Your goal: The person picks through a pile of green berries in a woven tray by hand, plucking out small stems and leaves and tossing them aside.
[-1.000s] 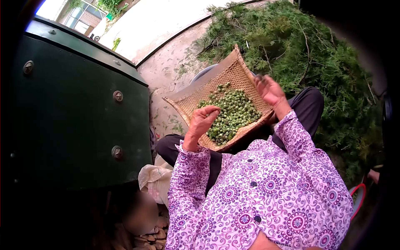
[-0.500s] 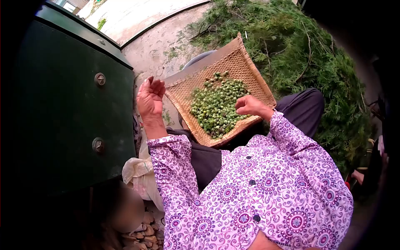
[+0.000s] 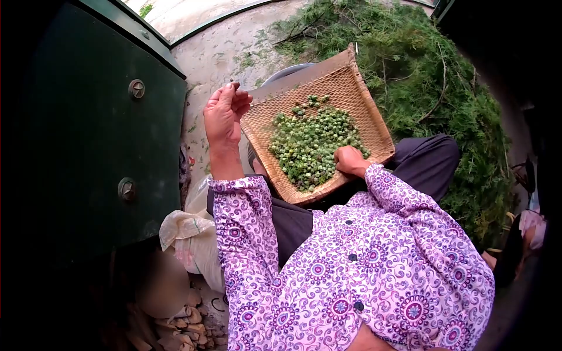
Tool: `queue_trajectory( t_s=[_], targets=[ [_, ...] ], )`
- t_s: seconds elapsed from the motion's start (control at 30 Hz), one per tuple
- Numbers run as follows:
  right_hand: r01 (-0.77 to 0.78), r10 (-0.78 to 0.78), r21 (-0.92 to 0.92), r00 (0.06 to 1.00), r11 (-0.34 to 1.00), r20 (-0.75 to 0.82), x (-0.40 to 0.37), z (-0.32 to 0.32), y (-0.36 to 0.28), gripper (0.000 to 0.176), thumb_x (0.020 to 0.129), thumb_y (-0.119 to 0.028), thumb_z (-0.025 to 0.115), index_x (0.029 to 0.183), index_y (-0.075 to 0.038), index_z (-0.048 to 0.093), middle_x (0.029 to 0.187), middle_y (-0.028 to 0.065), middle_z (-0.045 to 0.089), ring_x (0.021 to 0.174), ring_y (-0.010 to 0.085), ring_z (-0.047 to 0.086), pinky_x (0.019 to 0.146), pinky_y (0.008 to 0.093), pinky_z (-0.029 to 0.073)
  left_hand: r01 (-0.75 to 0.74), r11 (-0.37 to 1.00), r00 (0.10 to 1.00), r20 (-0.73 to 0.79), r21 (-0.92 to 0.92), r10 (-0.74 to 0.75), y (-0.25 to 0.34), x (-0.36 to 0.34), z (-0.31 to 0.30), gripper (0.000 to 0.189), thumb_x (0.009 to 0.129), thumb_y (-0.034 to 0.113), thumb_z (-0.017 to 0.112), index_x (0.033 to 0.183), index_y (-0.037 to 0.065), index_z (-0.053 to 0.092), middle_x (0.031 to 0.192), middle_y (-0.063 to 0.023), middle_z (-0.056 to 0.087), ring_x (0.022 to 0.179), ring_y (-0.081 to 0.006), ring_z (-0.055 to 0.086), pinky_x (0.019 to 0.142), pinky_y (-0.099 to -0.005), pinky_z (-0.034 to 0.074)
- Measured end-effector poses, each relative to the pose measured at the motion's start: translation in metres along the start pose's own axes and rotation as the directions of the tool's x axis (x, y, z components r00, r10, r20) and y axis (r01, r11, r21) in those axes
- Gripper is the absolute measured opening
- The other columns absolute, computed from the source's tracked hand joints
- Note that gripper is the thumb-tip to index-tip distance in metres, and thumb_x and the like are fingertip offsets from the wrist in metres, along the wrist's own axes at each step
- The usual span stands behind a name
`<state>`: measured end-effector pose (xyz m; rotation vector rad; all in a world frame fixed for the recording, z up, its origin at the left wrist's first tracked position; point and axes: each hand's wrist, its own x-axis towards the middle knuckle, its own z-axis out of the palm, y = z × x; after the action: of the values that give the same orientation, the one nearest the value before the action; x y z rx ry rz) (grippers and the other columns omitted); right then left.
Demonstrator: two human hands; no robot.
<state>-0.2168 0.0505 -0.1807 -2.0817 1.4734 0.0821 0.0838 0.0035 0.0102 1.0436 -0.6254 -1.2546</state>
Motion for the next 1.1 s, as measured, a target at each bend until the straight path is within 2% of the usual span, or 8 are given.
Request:
queue_trajectory(
  t_s=[0.2,0.3,0.33,0.43,0.63,0.87,0.97,1.1],
  targets=[
    [0.225,-0.204,0.104,0.962,0.969,-0.182,-0.011,-0.003,0.022,0.013,0.066,-0.013,0.057,0.069,0.0,0.056,0.067,0.0184,0.058,0.066,0.0345,0.059,0.061,0.0424,0.047,-0.042,0.998,0.997,0.067,0.05,0.038,-0.003,-0.001,0.008,0.015,0.088,0.018,0.055,0.09,0.004,0.06,0.072,-0.0055,0.065,0.063,-0.0154,0.062,0.058,-0.0248,0.049],
    [-0.042,-0.043,0.541,0.989,0.84,0.144,-0.018,-0.041,-0.001,0.011,0.065,-0.009,0.059,0.071,0.0,0.057,0.068,0.0151,0.06,0.066,0.0282,0.06,0.061,0.0357,0.047,-0.036,0.997,0.997,0.068,0.062,0.032,-0.006,0.0,0.003,0.016,0.088,0.018,0.055,0.09,0.003,0.06,0.072,-0.0059,0.065,0.063,-0.0151,0.062,0.059,-0.025,0.049],
    [-0.045,-0.044,0.543,0.988,0.838,0.149,-0.019,-0.043,-0.012,0.011,0.065,-0.009,0.059,0.071,0.0,0.057,0.068,0.0151,0.06,0.066,0.0282,0.06,0.061,0.0357,0.047,-0.032,0.997,0.998,0.064,0.065,0.027,-0.007,-0.002,0.002,0.016,0.088,0.018,0.055,0.09,0.003,0.06,0.072,-0.0059,0.065,0.063,-0.0151,0.062,0.059,-0.025,0.049],
    [0.436,-0.446,0.281,0.894,0.855,-0.029,-0.016,-0.036,-0.037,0.009,0.065,-0.004,0.056,0.074,-0.001,0.058,0.066,0.0157,0.059,0.066,0.0315,0.06,0.063,0.0385,0.048,-0.035,0.998,0.996,0.078,0.049,0.031,-0.007,-0.003,0.002,0.016,0.088,0.018,0.055,0.09,0.003,0.06,0.072,-0.0065,0.064,0.063,-0.0152,0.063,0.059,-0.0249,0.049],
    [0.533,-0.517,-0.19,0.846,0.824,0.129,-0.012,-0.001,-0.058,0.009,0.065,-0.013,0.055,0.063,-0.008,0.062,0.063,0.0137,0.06,0.062,0.0309,0.061,0.055,0.0415,0.048,-0.017,0.997,0.999,0.035,0.079,0.014,-0.005,-0.005,0.0,0.015,0.087,0.017,0.056,0.09,0.003,0.06,0.073,-0.0073,0.064,0.064,-0.0153,0.062,0.059,-0.0249,0.049],
    [0.319,-0.319,0.183,0.947,0.93,-0.03,-0.013,-0.015,-0.027,0.015,0.061,-0.011,0.056,0.071,-0.007,0.066,0.065,0.0166,0.06,0.064,0.0342,0.059,0.061,0.0421,0.048,-0.03,0.995,0.999,0.04,0.096,0.027,-0.006,-0.007,-0.001,0.016,0.087,0.017,0.056,0.091,0.003,0.06,0.073,-0.0068,0.064,0.064,-0.0147,0.062,0.059,-0.0244,0.049],
    [0.213,-0.204,0.155,0.976,0.965,-0.072,-0.012,-0.022,-0.017,0.015,0.06,-0.011,0.056,0.071,-0.005,0.064,0.067,0.018,0.06,0.066,0.0352,0.059,0.061,0.0428,0.048,-0.035,0.996,0.998,0.049,0.084,0.031,-0.008,-0.008,0.001,0.016,0.087,0.017,0.056,0.091,0.003,0.061,0.073,-0.0069,0.064,0.064,-0.0144,0.062,0.059,-0.0243,0.048],
    [0.307,-0.3,0.107,0.951,0.946,-0.077,-0.006,-0.034,-0.04,0.011,0.061,-0.011,0.056,0.066,-0.002,0.061,0.062,0.0187,0.056,0.061,0.0352,0.057,0.059,0.0445,0.046,-0.021,0.994,0.998,0.053,0.104,0.016,-0.008,-0.009,0.002,0.016,0.087,0.017,0.056,0.091,0.003,0.061,0.072,-0.0071,0.065,0.063,-0.0143,0.062,0.059,-0.0245,0.049]
  ],
)
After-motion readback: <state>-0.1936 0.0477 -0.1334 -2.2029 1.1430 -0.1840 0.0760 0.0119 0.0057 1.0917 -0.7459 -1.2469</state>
